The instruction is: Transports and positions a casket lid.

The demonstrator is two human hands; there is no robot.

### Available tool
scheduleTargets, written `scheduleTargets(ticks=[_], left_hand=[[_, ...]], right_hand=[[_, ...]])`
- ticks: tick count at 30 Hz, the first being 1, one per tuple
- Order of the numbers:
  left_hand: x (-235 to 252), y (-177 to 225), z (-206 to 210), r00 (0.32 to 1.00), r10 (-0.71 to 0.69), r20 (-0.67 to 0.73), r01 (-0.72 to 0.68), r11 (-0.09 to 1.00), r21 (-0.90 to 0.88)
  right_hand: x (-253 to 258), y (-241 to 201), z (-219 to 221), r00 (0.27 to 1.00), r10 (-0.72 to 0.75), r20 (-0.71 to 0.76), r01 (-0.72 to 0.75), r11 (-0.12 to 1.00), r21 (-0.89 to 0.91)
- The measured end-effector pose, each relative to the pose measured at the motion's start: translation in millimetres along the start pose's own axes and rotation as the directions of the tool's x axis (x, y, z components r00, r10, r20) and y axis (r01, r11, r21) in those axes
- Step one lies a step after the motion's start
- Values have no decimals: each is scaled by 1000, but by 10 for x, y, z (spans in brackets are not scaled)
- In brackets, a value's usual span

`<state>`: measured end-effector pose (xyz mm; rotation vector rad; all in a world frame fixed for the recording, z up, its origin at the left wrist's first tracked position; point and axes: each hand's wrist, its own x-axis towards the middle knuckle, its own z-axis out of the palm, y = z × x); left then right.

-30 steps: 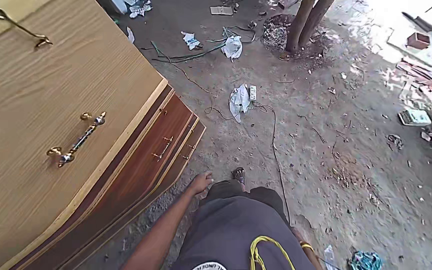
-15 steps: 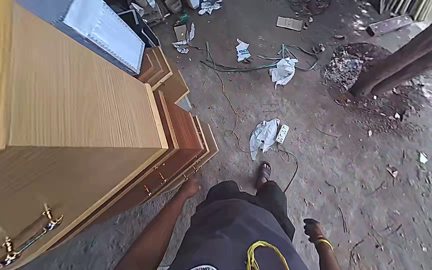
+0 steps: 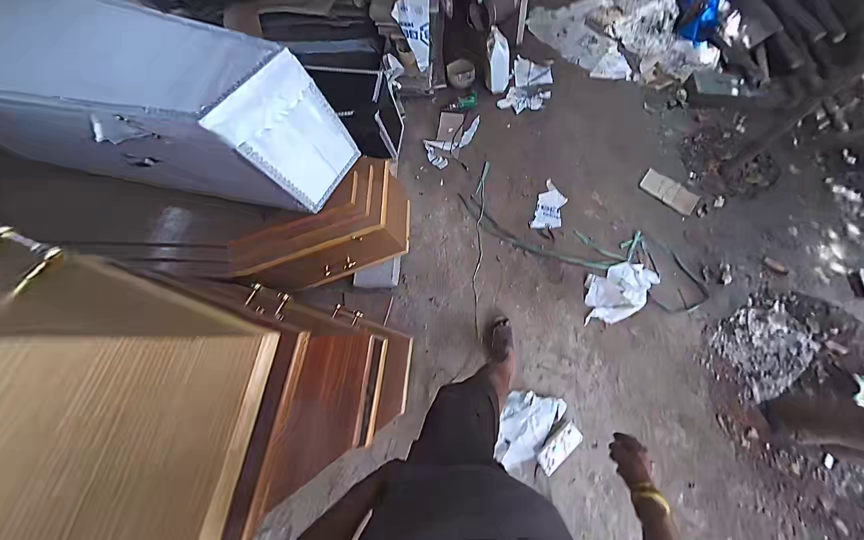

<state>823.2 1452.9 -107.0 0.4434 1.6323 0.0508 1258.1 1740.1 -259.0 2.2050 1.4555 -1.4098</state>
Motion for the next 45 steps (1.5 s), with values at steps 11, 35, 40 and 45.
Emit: scheduleTargets(ticks=[11,35,40,45], left_hand=[[1495,3435,-3089,885,186,-426,-292,936,-197],[2737,6539,-4840,939,-281,-197,233,944,-236],[3421,6501,-5751,956,-227,-184,52,753,-656],[3792,6628,-6988,938,-306,-164,174,822,-542]], right_hand=[[1202,-3227,-1387,988,-105,115,117,988,-101],[5570,-11471,-2221,835,-428,347,527,805,-274],[5609,-12478,-1378,799,-381,465,540,794,-277],[5698,-13149,-910,710,-103,696,679,358,-640]])
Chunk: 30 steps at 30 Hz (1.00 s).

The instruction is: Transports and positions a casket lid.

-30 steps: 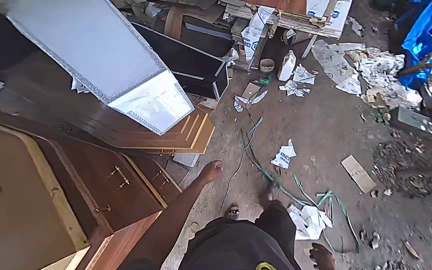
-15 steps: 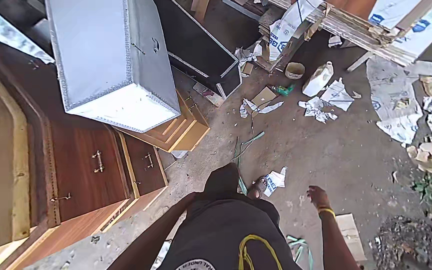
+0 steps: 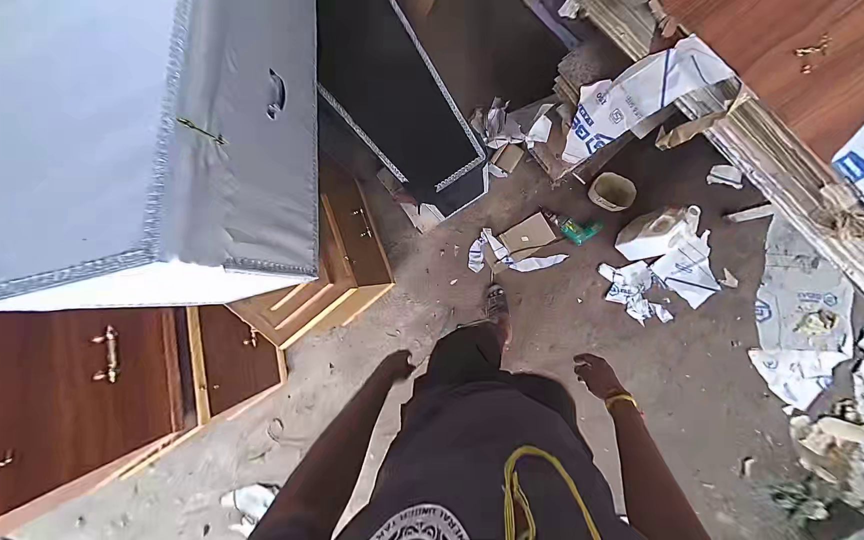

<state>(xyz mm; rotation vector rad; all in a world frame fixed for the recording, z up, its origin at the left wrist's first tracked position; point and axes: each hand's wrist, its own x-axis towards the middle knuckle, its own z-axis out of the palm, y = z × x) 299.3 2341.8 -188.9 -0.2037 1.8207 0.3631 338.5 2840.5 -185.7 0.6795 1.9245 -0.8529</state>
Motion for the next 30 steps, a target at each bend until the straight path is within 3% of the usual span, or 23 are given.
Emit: scheduleTargets(ticks=[3,6,8,11,15,16,18,20,21,23,26,30], left_hand=[[174,706,-796,989,107,-101,-124,976,-177],[157,1242,-1419,966,121,-227,-208,886,-415],[188,1546,-1731,954,112,-278,-244,829,-503],[389,1774,-1981,955,37,-295,-209,789,-577],[605,1809,-1902,966,-151,-208,-14,777,-629],[691,1870,-1923,947,-245,-205,35,718,-696],[723,1964,-1852,890,-434,-142,96,482,-871],[893,2149,-1920,831,-551,-75,52,212,-976],[1018,2247,-2026,810,-584,-56,36,145,-989],[1372,2366,-2372,779,-621,-83,41,183,-982],[1923,2446,-2945,739,-644,-199,66,363,-929],[2752,2268,-3530,643,-719,-265,113,430,-896]], right_hand=[[252,-484,-675,998,-63,-29,58,987,-150],[585,-933,-1207,985,23,-172,-7,995,97],[945,-1294,-1589,981,57,-186,-23,984,179],[1558,-2015,-2011,991,-36,-132,38,999,12],[2433,-3029,-2207,981,-184,55,191,966,-174],[2702,-3370,-2247,972,-208,113,229,945,-234],[2929,-3862,-2205,945,-191,266,290,866,-408],[3190,-4328,-2223,921,-185,342,356,754,-552],[3345,-4505,-2213,915,-202,348,381,717,-584],[3665,-4797,-2139,901,-260,349,422,713,-560],[3864,-4978,-1963,892,-293,345,429,791,-436],[3998,-4763,-1669,904,-299,306,395,857,-330]])
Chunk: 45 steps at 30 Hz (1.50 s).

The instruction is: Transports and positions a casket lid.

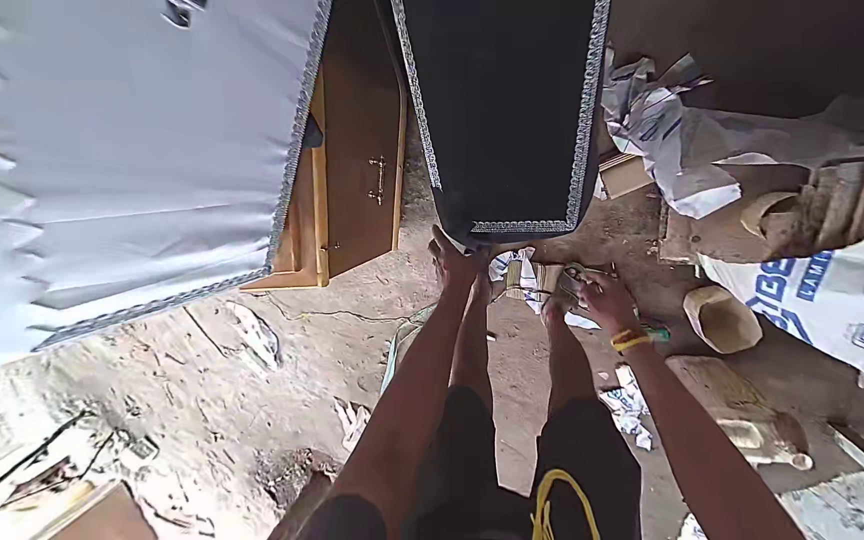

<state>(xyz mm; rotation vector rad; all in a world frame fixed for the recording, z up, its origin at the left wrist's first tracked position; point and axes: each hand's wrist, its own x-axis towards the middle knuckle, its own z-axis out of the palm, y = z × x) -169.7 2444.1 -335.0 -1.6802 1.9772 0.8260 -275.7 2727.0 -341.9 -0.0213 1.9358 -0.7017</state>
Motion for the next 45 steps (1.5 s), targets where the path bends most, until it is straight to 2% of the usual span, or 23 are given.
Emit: scheduleTargets(ticks=[5,7,9,10,11,12,14,15,19,24,26,28,30,31,33,35,36,37,38,40,41,43,45], left_hand=[[701,-289,-12,996,67,64,-65,997,-39],[947,-484,-82,996,-11,86,31,972,-234],[1193,-653,-51,981,-156,117,193,861,-470],[1248,-702,-44,978,-176,114,210,828,-521],[1237,-695,-73,989,-128,75,149,836,-528],[1173,-647,-117,1000,5,-2,-6,875,-485],[934,-491,-155,950,289,-115,-311,884,-350],[810,-392,-139,930,344,-127,-366,886,-284],[762,-241,102,900,395,-186,-411,910,-59],[869,-590,148,755,571,-322,-628,771,-106],[948,-661,138,751,566,-340,-640,751,-163],[989,-630,72,850,440,-290,-521,788,-329],[1037,-620,-14,975,180,-128,-221,791,-571],[1110,-667,-3,998,65,-4,-49,709,-703],[1256,-768,99,962,-33,269,263,357,-896],[1436,-846,291,920,43,389,382,119,-917],[1535,-890,423,914,57,402,395,110,-912],[1632,-933,546,916,18,402,391,196,-900],[1720,-971,635,922,-61,382,377,358,-854],[1844,-1089,728,931,-226,288,359,714,-601],[1878,-1171,728,934,-260,244,352,785,-510],[1740,-1190,514,952,-262,159,306,789,-533],[1465,-1003,154,967,-236,94,240,724,-647]], right_hand=[[-127,440,651,982,186,10,-186,981,60],[-112,567,911,967,247,66,-250,967,48],[-73,632,1130,946,297,133,-305,951,43],[-52,609,1191,942,302,148,-309,951,26],[-20,538,1222,949,289,129,-293,956,18],[26,442,1232,964,255,75,-258,966,35],[95,216,1212,982,178,-67,-168,976,137],[130,80,1190,978,170,-122,-143,968,205],[372,-434,1111,965,185,-185,-101,916,388],[462,-687,988,956,49,-289,66,925,373],[469,-696,953,940,11,-340,121,924,363],[486,-703,908,920,9,-392,144,922,359],[503,-672,848,894,47,-446,142,914,381],[523,-666,806,877,87,-472,132,902,412],[564,-647,701,846,156,-510,123,874,470],[649,-594,605,801,179,-571,148,866,478],[698,-569,561,776,192,-601,158,863,479],[757,-548,513,751,215,-625,157,860,486],[813,-537,468,724,252,-642,150,851,504],[867,-531,367,690,327,-646,139,816,561],[889,-536,320,676,346,-651,157,795,586],[906,-588,253,658,340,-672,195,786,587],[863,-675,267,632,272,-726,223,833,507]])
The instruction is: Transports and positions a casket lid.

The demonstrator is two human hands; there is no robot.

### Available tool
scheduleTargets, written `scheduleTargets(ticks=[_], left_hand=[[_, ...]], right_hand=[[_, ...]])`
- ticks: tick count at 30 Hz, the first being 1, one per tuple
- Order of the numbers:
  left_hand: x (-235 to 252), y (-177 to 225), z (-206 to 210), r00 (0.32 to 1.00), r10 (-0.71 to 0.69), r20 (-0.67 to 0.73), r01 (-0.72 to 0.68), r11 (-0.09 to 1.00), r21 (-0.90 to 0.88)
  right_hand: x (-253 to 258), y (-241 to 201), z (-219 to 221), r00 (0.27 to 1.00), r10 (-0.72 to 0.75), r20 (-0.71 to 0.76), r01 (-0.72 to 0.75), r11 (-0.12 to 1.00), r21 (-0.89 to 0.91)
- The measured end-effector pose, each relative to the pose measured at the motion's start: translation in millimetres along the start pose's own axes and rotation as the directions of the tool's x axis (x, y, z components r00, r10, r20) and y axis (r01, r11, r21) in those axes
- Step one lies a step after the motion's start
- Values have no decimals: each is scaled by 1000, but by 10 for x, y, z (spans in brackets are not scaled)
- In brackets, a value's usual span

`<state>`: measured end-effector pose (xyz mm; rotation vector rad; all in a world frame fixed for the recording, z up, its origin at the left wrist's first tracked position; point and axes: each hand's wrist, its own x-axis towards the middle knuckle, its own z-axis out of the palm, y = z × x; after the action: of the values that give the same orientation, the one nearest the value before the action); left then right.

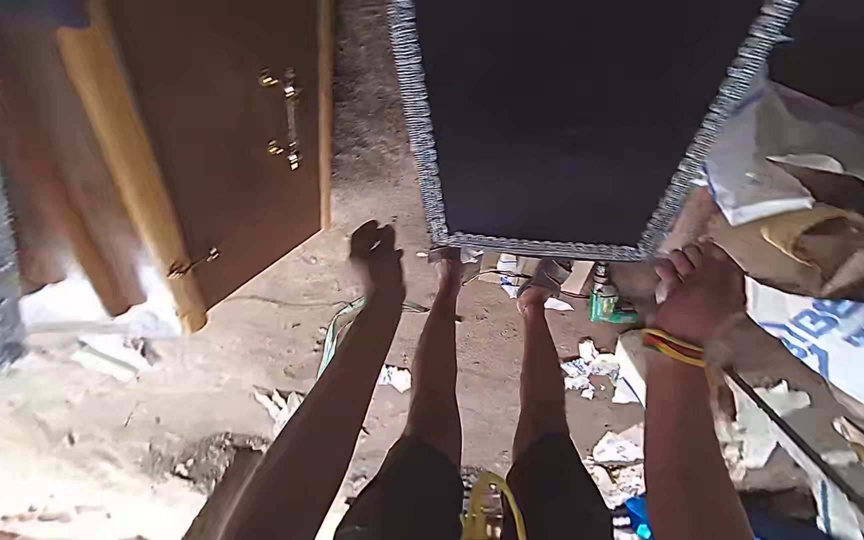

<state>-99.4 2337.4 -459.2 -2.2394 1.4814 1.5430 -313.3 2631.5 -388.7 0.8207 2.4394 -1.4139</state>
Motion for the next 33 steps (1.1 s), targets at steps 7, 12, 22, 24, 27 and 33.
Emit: scheduleTargets(ticks=[7,12,22,24,27,33], left_hand=[[-839,557,301,945,304,121,-301,953,-40],[-773,777,532,982,88,166,-88,996,-8],[-876,828,716,997,79,-8,-79,997,-13],[-905,821,745,996,94,-12,-94,996,1],[-950,832,766,995,98,-35,-97,995,16],[-897,794,710,992,129,-11,-127,984,128]], right_hand=[[-391,182,452,952,-250,175,296,897,-328],[-279,209,378,975,-180,128,210,933,-291],[-379,499,464,984,-175,26,176,979,-98],[-334,505,405,982,-183,56,186,980,-63],[-305,449,347,985,-132,108,135,991,-22],[-306,526,396,991,-106,84,109,993,-34]])
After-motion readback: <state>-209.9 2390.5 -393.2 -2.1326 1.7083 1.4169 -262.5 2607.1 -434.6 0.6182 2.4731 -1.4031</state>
